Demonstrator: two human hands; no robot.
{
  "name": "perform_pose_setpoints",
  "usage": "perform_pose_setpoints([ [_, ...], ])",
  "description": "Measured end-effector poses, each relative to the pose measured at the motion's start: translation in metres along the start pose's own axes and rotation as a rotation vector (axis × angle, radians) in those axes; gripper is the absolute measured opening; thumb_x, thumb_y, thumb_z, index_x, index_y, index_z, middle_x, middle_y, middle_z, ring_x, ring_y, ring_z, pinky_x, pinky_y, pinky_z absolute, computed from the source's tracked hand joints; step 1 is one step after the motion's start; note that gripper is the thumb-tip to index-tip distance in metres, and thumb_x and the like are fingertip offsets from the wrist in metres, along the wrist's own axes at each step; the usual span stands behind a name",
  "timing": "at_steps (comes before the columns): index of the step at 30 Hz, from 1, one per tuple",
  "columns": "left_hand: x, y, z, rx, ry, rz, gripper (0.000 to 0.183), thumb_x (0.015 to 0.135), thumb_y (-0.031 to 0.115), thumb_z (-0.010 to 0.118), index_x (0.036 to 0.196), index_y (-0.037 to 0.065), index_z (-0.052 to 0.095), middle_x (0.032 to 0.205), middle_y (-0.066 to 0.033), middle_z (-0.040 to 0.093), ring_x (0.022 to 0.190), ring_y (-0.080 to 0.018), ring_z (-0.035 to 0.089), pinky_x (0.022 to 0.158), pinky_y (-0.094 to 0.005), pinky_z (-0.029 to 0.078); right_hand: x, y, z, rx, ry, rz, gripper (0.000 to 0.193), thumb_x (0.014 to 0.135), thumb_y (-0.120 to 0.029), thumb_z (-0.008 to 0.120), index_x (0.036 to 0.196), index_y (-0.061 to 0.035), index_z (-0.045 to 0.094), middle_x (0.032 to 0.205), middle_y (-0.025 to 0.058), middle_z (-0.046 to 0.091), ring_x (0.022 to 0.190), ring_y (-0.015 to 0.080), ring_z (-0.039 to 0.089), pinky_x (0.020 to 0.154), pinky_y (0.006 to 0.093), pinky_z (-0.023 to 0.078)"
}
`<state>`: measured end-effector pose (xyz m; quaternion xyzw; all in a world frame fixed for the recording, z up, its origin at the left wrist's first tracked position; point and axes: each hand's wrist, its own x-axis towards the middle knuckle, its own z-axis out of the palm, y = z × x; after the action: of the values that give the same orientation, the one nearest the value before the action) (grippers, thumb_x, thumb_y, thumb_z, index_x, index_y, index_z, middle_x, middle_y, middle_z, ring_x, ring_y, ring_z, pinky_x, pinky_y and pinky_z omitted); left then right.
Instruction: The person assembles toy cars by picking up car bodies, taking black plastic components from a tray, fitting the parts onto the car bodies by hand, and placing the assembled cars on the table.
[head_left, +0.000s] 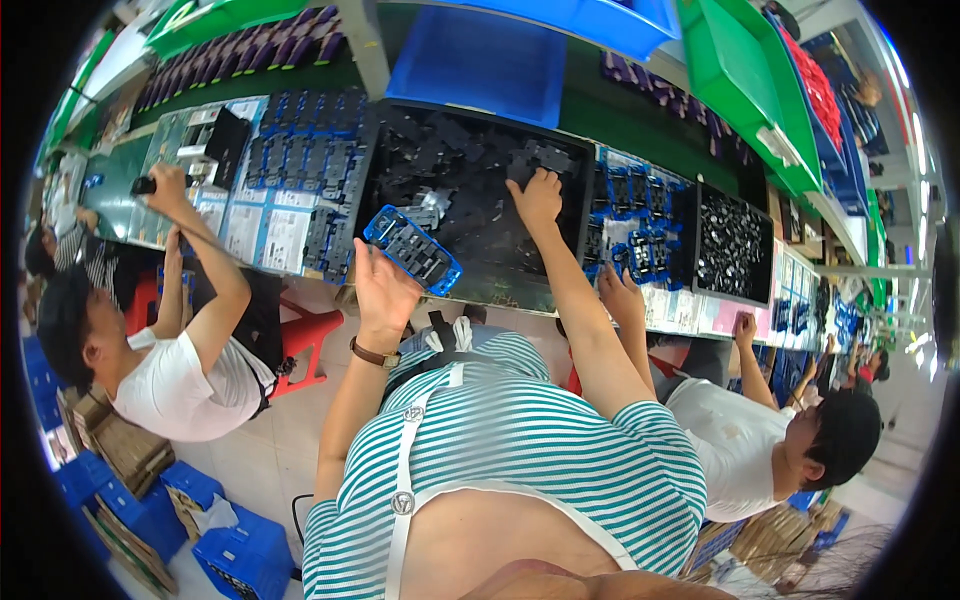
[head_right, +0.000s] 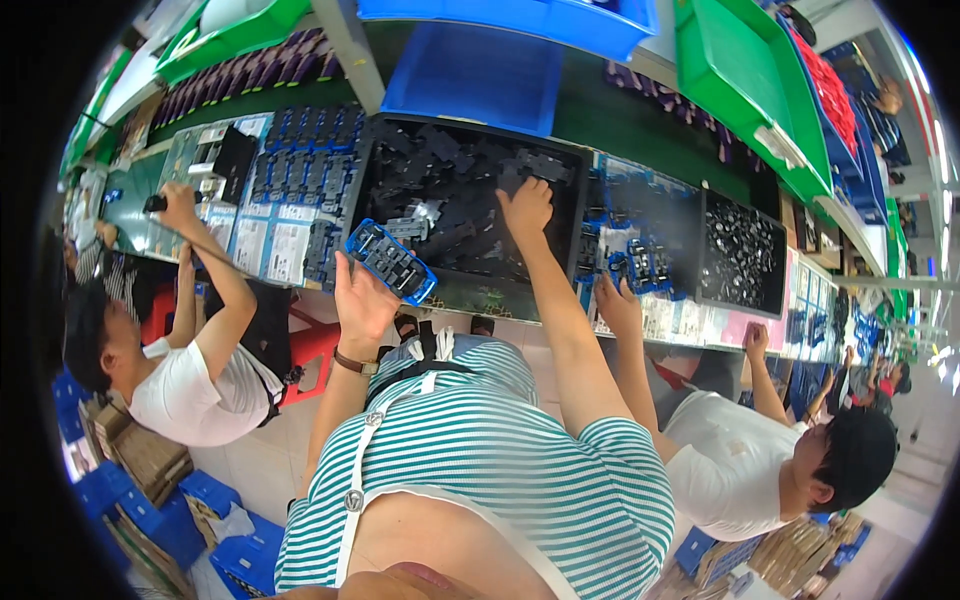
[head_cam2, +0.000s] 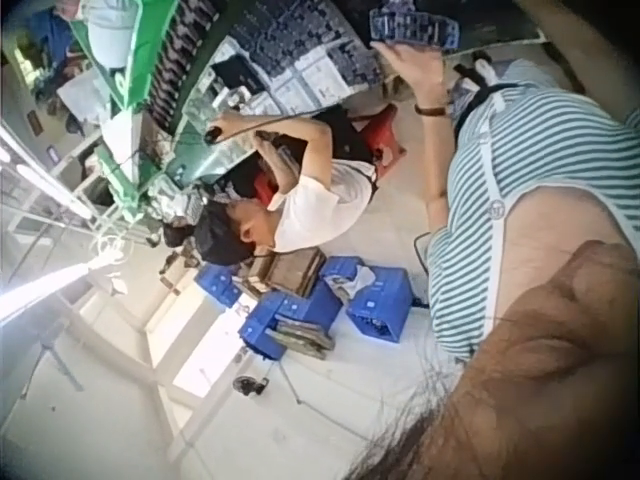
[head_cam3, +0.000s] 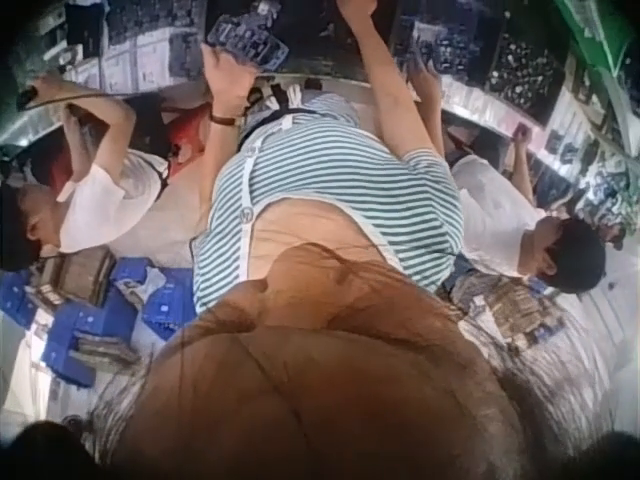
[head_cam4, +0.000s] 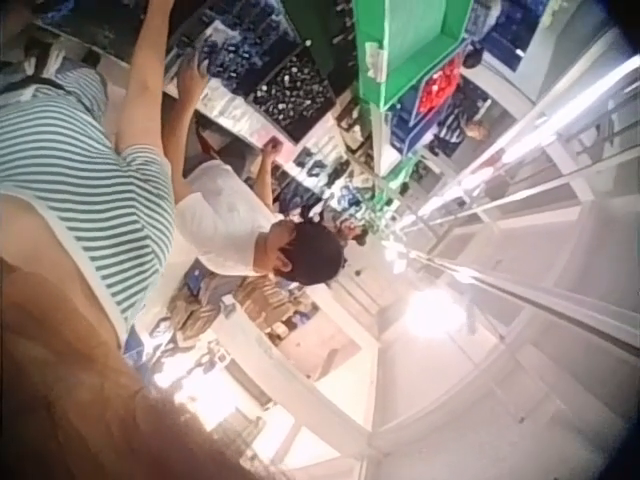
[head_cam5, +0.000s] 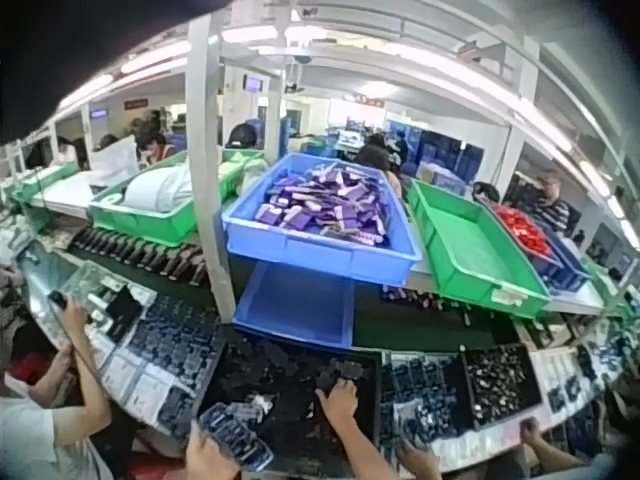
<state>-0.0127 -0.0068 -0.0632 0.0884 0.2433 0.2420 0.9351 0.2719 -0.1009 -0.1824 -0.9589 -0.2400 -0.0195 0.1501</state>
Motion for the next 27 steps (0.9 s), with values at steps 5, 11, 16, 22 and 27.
perform_pose_setpoints([
  [5,-0.026,0.016,0.014,-0.03,-0.122,-0.001,0.062,0.098,0.059,0.033,0.138,0.014,0.045,0.134,-0.0144,0.053,0.125,-0.0371,0.048,0.105,-0.0535,0.037,-0.005,-0.003,0.009,0.065,0.112,-0.043,0.045,0.074,-0.027,0.076,0.109,-0.0065,0.056,0.106,0.0133,0.063,0.1,0.0336,0.06,0.08,0.0436,0.051],
  [11,-0.036,0.028,0.014,-0.019,-0.104,0.06,0.059,0.099,0.057,0.033,0.136,0.013,0.046,0.134,-0.0145,0.052,0.124,-0.0357,0.049,0.104,-0.0531,0.039,-0.046,-0.054,-0.086,0.264,0.162,-0.605,0.048,0.072,-0.016,0.076,0.114,-0.0062,0.055,0.106,0.0113,0.059,0.093,0.0317,0.059,0.076,0.041,0.048],
  [16,-0.029,0.031,0.015,-0.013,-0.101,0.019,0.057,0.099,0.056,0.034,0.136,0.014,0.046,0.134,-0.0146,0.052,0.123,-0.0353,0.049,0.102,-0.0544,0.039,-0.08,-0.081,-0.147,0.229,0.136,-0.707,0.059,0.073,-0.016,0.077,0.124,-0.0078,0.05,0.112,0.0129,0.055,0.103,0.0332,0.054,0.085,0.0425,0.043],
  [22,-0.022,0.027,0.017,-0.006,-0.077,0.074,0.057,0.099,0.054,0.033,0.136,0.013,0.044,0.132,-0.0144,0.053,0.121,-0.0349,0.051,0.103,-0.0537,0.039,-0.107,-0.101,-0.173,0.407,0.148,-0.638,0.065,0.073,-0.017,0.078,0.129,-0.0054,0.048,0.113,0.0154,0.056,0.1,0.0337,0.056,0.083,0.0404,0.047],
  [27,-0.022,0.019,0.031,0.022,-0.049,0.156,0.054,0.1,0.052,0.033,0.131,0.01,0.047,0.128,-0.0109,0.056,0.122,-0.0278,0.051,0.106,-0.0445,0.037,-0.145,-0.129,-0.183,0.617,0.09,-0.636,0.059,0.073,-0.025,0.079,0.12,0.0012,0.054,0.116,0.019,0.059,0.103,0.0354,0.059,0.087,0.0399,0.05],
])
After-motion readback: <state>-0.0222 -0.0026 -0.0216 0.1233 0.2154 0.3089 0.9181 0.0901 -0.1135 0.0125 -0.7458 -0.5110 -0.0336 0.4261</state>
